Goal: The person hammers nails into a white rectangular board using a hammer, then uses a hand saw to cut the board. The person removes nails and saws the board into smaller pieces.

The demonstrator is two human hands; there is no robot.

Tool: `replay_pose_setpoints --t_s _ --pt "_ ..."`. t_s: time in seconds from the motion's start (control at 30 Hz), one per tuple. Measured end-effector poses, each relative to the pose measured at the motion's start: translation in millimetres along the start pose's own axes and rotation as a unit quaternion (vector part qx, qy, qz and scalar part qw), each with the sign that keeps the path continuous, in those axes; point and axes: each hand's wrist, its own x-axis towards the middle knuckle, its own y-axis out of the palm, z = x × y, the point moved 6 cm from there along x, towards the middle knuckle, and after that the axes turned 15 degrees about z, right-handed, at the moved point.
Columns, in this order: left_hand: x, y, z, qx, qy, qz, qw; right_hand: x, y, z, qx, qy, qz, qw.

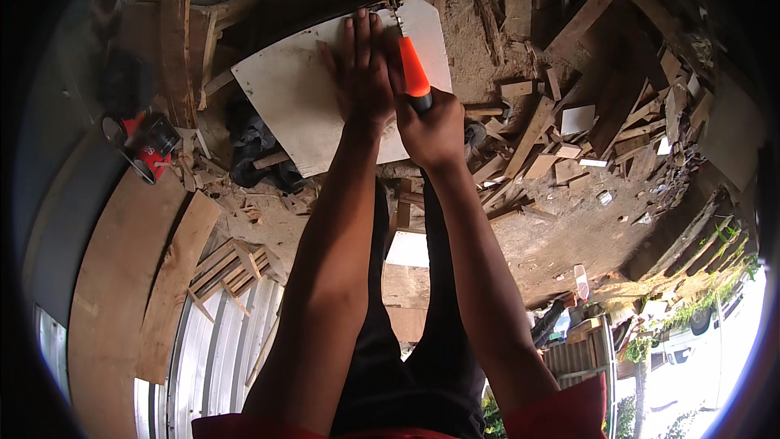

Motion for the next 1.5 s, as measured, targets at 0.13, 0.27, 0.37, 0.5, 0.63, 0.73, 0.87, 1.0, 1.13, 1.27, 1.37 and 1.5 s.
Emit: replay_pose_setpoints --t_s 0.13,0.27,0.37,0.5,0.63,0.73,0.87,1.0,1.13,1.27,1.37,1.5 --pt "0 1 2 0.101 -0.018 -0.007 0.995 -5 8 -1 0.020 0.050 0.017 0.998" --pt "-3 -3 0 0.107 -0.014 -0.016 0.994 -16 10 -3 0.010 0.039 0.015 0.999" --pt "-5 -2 0 0.175 -0.028 0.003 0.984 -20 13 -1 -0.012 0.014 -0.001 1.000" --pt "-7 7 -1 0.268 -0.046 0.029 0.962 -38 9 25 -0.017 0.044 -0.010 0.999" --pt "-7 -2 -3 0.040 -0.007 0.038 0.998 -125 4 53 0.016 0.054 0.006 0.998" --pt "-8 -7 -7 0.060 -0.033 0.070 0.995 -190 -6 58 0.053 0.042 0.007 0.998" --pt "-3 0 2 -0.014 -0.014 0.002 1.000 -263 -25 66 0.004 0.071 0.008 0.997" --pt "-2 -3 0 -0.029 -0.009 -0.008 1.000 -237 -28 58 0.015 0.075 0.013 0.997" --pt "-4 0 -3 0.059 -0.035 0.033 0.997 -136 -25 21 0.037 0.095 0.017 0.995" --pt "2 1 -6 0.085 -0.030 0.024 0.996 -80 -32 2 0.021 0.134 0.040 0.990" --pt "-1 1 1 0.010 -0.007 -0.039 0.999 -72 -40 -9 0.017 0.128 0.050 0.990" --pt "0 -2 -4 -0.015 0.017 -0.075 0.997 -68 -26 1 -0.004 0.129 0.062 0.990"
